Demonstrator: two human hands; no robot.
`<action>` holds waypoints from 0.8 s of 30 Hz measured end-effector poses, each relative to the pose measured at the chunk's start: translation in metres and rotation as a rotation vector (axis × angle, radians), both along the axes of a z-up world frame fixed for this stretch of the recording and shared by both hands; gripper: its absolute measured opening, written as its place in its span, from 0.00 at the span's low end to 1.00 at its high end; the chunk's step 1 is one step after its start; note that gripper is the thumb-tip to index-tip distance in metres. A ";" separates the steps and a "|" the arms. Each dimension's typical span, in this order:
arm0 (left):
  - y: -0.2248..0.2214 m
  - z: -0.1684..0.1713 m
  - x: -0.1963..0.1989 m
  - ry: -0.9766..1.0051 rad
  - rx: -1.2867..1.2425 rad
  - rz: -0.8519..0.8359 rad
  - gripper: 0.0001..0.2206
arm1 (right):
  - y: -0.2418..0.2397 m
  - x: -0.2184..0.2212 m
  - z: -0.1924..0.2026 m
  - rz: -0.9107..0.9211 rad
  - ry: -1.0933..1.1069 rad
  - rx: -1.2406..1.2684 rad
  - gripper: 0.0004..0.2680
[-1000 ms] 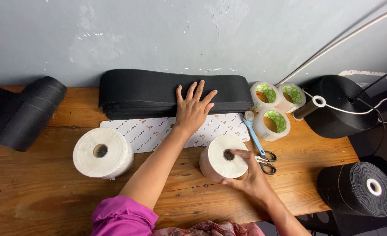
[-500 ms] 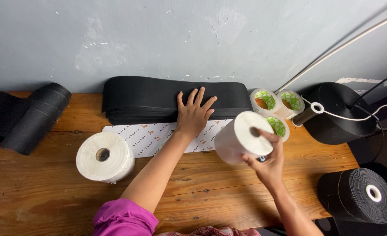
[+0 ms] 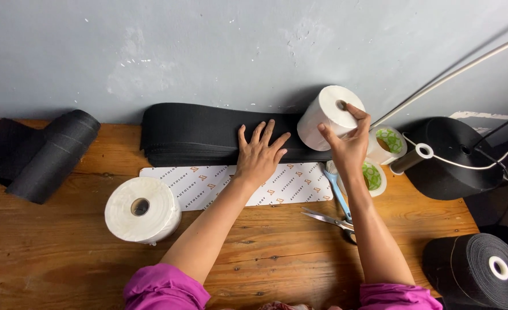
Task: Aligning black fabric strips onto a paper template and rolling them up for packaging or further processing.
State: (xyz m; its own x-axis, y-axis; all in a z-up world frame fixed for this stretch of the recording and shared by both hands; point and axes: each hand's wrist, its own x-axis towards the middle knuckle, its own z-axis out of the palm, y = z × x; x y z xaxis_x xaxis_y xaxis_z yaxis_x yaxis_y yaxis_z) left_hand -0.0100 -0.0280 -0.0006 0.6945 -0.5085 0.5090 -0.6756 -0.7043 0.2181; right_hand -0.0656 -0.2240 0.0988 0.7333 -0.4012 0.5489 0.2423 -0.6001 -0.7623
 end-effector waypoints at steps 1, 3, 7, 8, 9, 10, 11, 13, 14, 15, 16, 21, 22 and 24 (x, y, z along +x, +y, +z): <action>0.000 0.000 -0.001 0.007 0.002 0.000 0.18 | 0.007 -0.001 0.005 0.000 0.007 0.002 0.29; 0.001 0.003 -0.001 0.030 0.002 -0.007 0.18 | 0.021 -0.003 0.017 -0.038 0.114 -0.071 0.30; 0.001 0.003 -0.001 0.038 0.003 -0.003 0.19 | 0.023 -0.004 0.017 -0.056 0.142 -0.090 0.31; 0.000 0.003 -0.002 0.026 -0.005 -0.003 0.19 | 0.023 -0.005 0.017 -0.057 0.153 -0.095 0.31; 0.001 0.002 -0.003 0.015 -0.009 -0.003 0.19 | 0.024 -0.008 0.015 -0.057 0.164 -0.096 0.32; 0.001 0.004 -0.003 0.014 -0.008 0.001 0.19 | 0.023 -0.006 0.015 -0.053 0.163 -0.096 0.32; 0.002 0.005 -0.005 0.000 -0.013 -0.001 0.19 | 0.023 -0.005 0.013 -0.039 0.145 -0.106 0.32; 0.002 0.009 -0.009 -0.020 -0.016 -0.002 0.19 | 0.024 -0.005 0.013 -0.024 0.123 -0.116 0.32; 0.002 0.011 -0.011 -0.007 -0.049 -0.002 0.20 | 0.025 -0.006 0.015 -0.024 0.121 -0.115 0.32; 0.003 0.012 -0.015 0.010 -0.082 0.002 0.22 | 0.028 -0.008 0.015 -0.019 0.124 -0.113 0.32; 0.004 0.025 -0.025 0.010 -0.080 0.007 0.22 | 0.027 -0.009 0.016 -0.014 0.125 -0.112 0.32; 0.020 0.110 -0.094 0.037 -0.148 -0.090 0.21 | 0.030 -0.015 0.020 -0.045 0.132 -0.199 0.32; 0.036 0.134 -0.117 0.037 -0.145 -0.083 0.21 | 0.022 -0.013 0.011 -0.038 0.131 -0.196 0.32; 0.065 0.181 -0.164 -0.032 -0.101 -0.188 0.28 | 0.004 -0.011 -0.008 -0.068 0.031 -0.417 0.34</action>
State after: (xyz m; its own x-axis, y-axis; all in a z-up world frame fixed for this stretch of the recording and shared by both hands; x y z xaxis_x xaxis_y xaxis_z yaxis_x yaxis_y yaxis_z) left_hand -0.1735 0.0370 0.1806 0.5748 -0.5731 0.5841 -0.8007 -0.5409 0.2573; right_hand -0.0762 -0.2204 0.0907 0.7315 -0.1977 0.6526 0.1721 -0.8725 -0.4572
